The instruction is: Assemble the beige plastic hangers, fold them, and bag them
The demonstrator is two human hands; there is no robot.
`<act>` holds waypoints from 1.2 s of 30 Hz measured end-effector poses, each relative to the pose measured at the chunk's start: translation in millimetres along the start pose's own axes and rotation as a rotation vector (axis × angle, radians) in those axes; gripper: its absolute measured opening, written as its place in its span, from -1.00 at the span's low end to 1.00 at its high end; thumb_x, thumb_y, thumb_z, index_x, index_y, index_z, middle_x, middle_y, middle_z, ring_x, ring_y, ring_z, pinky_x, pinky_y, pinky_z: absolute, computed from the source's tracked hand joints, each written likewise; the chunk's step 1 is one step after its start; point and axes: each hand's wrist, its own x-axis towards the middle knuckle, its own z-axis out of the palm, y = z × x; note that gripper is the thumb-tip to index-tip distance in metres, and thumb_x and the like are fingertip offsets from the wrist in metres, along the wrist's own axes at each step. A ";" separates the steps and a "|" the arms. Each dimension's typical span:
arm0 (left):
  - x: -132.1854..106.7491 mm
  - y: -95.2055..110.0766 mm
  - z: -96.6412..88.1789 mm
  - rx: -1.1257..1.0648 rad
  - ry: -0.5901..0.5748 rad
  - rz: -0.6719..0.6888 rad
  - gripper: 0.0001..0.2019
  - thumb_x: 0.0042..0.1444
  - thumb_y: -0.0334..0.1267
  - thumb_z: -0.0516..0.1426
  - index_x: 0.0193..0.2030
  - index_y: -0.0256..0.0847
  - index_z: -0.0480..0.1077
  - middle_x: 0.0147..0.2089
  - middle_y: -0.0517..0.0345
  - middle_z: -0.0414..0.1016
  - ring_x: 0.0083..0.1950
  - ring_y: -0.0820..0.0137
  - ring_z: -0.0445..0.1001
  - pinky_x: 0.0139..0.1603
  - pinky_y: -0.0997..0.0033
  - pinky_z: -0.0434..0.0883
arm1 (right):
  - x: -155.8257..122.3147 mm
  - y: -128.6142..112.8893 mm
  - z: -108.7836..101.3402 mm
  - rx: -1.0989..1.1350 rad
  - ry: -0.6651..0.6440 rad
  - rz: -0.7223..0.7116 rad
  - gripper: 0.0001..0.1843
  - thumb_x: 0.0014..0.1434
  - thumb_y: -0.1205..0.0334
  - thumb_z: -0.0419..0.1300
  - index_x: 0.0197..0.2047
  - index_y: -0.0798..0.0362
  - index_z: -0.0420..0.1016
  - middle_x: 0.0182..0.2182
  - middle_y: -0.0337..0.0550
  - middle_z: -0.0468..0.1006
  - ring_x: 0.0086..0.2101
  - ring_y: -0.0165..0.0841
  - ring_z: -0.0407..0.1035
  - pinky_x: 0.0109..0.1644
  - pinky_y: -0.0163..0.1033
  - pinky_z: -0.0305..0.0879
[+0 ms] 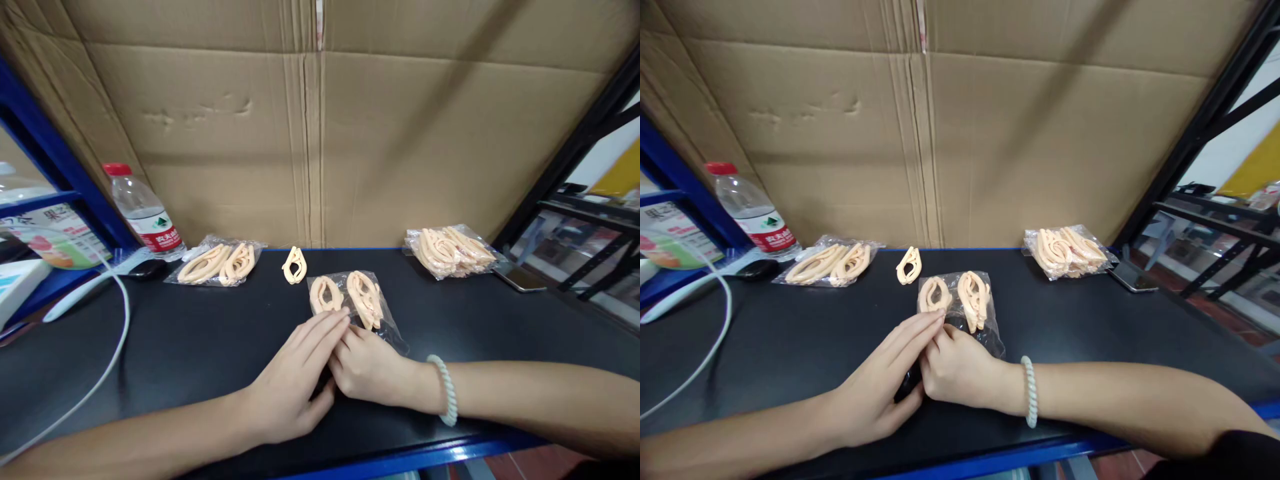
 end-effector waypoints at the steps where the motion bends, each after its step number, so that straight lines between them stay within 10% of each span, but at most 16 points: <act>1: -0.2 0.0 0.2 0.000 -0.020 0.004 -0.21 0.05 -0.52 0.02 0.42 -0.25 -0.18 0.43 -0.10 -0.04 0.43 0.13 -0.05 0.39 -0.01 0.12 | 0.3 -0.7 5.5 0.011 -0.041 -0.004 -0.73 0.19 0.49 0.00 -0.27 0.31 0.55 -0.38 0.18 0.59 -0.31 -0.10 0.50 -0.20 0.04 0.47; 5: 0.6 -0.5 0.3 0.015 -0.009 -0.001 -0.24 0.07 -0.51 0.03 0.41 -0.26 -0.17 0.43 -0.10 -0.04 0.44 0.15 -0.07 0.39 0.00 0.11 | -0.4 -1.9 7.1 0.040 -0.116 0.024 -0.76 0.19 0.46 0.06 -0.21 0.34 0.54 -0.30 0.22 0.60 -0.25 -0.08 0.50 -0.11 0.01 0.45; 9: 1.3 -0.9 -1.5 0.028 0.010 -0.005 -0.26 0.07 -0.50 0.04 0.39 -0.29 -0.13 0.42 -0.13 0.00 0.43 0.15 -0.06 0.39 0.01 0.11 | -3.0 -1.3 -38.3 0.083 -0.014 0.162 -0.69 0.18 0.46 0.03 -0.09 0.46 0.49 -0.18 0.31 0.56 -0.18 -0.08 0.46 -0.13 -0.05 0.43; 14: 0.7 1.2 -4.3 0.039 -0.051 -0.005 -0.37 0.06 -0.48 0.05 0.30 -0.26 0.05 0.39 -0.09 0.06 0.41 0.17 -0.02 0.36 0.03 0.12 | 9.4 46.5 -73.4 0.339 0.254 0.204 -0.67 0.23 0.35 0.04 -0.56 0.11 0.41 -0.67 -0.23 0.36 -0.64 -0.41 0.20 -0.54 -0.25 0.12; 21: 2.5 2.2 -5.4 0.080 -0.092 -0.008 -0.48 0.07 -0.47 0.05 0.21 -0.24 0.18 0.38 -0.03 0.12 0.40 0.14 -0.02 0.33 0.00 0.13 | 55.6 139.4 41.4 0.406 -0.154 0.115 -0.62 0.27 0.47 0.10 0.16 0.17 0.34 -0.03 0.05 0.52 -0.04 -0.25 0.40 -0.04 -0.18 0.35; 25: 2.8 3.0 -5.7 0.075 -0.089 0.004 -0.46 0.05 -0.46 0.06 0.22 -0.26 0.16 0.37 -0.04 0.14 0.39 0.14 0.01 0.33 0.02 0.12 | 82.7 153.5 97.7 0.431 -0.202 0.015 -0.63 0.30 0.51 0.04 0.14 0.14 0.37 0.05 0.05 0.48 0.09 -0.25 0.31 0.09 -0.15 0.30; 36: 0.5 2.1 -5.7 0.049 -0.119 -0.016 -0.43 0.02 -0.42 0.09 0.22 -0.27 0.16 0.37 -0.02 0.14 0.38 0.11 0.03 0.32 0.01 0.15 | 112.5 165.8 140.9 0.490 -0.252 -0.061 -0.63 0.16 0.63 0.07 -0.02 0.14 0.46 -0.05 0.06 0.48 -0.04 -0.26 0.37 0.02 -0.19 0.29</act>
